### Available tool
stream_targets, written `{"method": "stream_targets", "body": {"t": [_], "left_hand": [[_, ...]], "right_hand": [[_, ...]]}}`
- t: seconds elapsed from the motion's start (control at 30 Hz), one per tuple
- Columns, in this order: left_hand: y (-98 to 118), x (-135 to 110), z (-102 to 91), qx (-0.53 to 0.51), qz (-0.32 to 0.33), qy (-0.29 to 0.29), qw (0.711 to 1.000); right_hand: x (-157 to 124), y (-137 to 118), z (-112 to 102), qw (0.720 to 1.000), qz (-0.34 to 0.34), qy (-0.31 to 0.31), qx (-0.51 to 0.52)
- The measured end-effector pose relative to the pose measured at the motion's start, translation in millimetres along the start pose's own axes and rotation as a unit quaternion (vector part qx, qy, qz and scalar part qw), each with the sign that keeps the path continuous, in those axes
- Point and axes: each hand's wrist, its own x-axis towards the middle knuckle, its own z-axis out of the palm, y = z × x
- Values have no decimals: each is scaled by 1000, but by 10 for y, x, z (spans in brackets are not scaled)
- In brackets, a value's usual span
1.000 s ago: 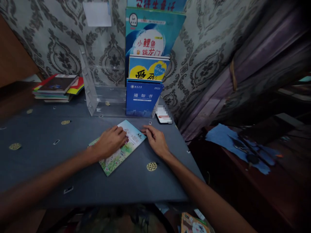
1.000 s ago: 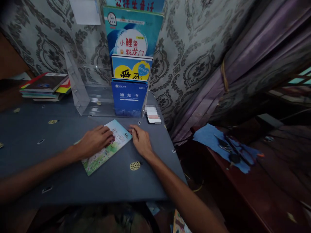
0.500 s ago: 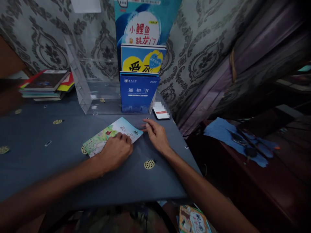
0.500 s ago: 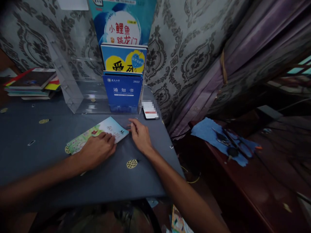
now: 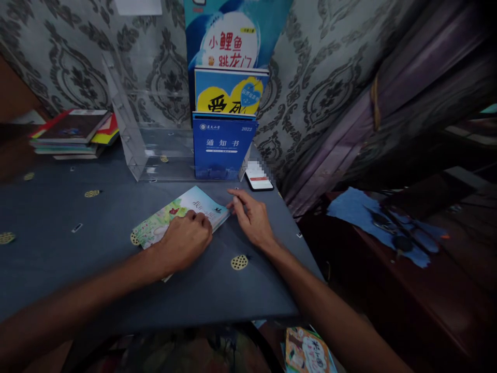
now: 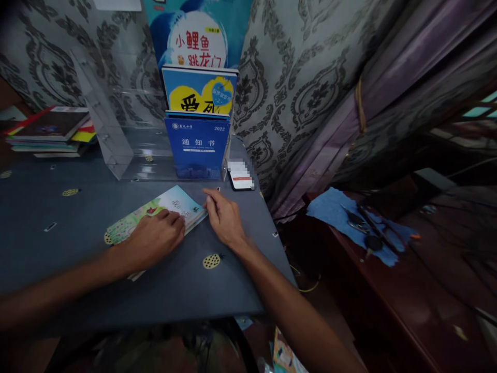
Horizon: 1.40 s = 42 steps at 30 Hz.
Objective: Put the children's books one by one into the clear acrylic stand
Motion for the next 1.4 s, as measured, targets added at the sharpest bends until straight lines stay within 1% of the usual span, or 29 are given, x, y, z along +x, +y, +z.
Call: {"method": "stream_targets", "body": {"t": [0.17,0.23,0.33,0.43,0.53,0.6,0.7,0.8,0.87,0.93,0.97,1.07,1.13,1.27,1.4], "left_hand": [[65,-4,53,-13,-19,-3,1000],[35,-8,51,-27,-20,0,999],[-148,-51,26,-48,-4,8,999],[-436,-163,32,-50,-29,5,998],[-656,-313,83,-42,-79,-11,996],[-711,-393,115,-50,-101,-15,994],[-688,-441,121,-48,-128,-22,990],[-642,-427,89,-26,-148,-41,988],[-625,-425,73,-14,-148,-42,988],[-608,-448,79,-15,-125,-23,992],[-593,-469,91,-27,-99,-8,995],[-501,-551,148,-86,9,31,996],[-409,-596,184,-102,62,40,992],[-264,-618,230,-54,94,33,994],[-250,-609,271,-16,119,67,990]], "right_hand": [[1,35,33,990,-11,-68,-120],[0,29,44,981,-14,-89,-169],[-24,-38,56,965,-25,-97,-242],[-69,-148,82,953,-23,-108,-281],[-107,-250,122,954,-13,-121,-274],[-106,-285,141,958,-11,-127,-256],[-26,-252,165,967,-14,-130,-218],[139,-119,221,977,-16,-139,-163],[251,-5,287,980,-31,-156,-119],[326,99,360,981,-53,-168,-81],[345,141,392,981,-64,-171,-66],[338,212,451,982,-82,-166,-39],[309,222,460,982,-89,-163,-35],[254,204,447,980,-92,-169,-39],[196,188,428,979,-96,-175,-49]]}}
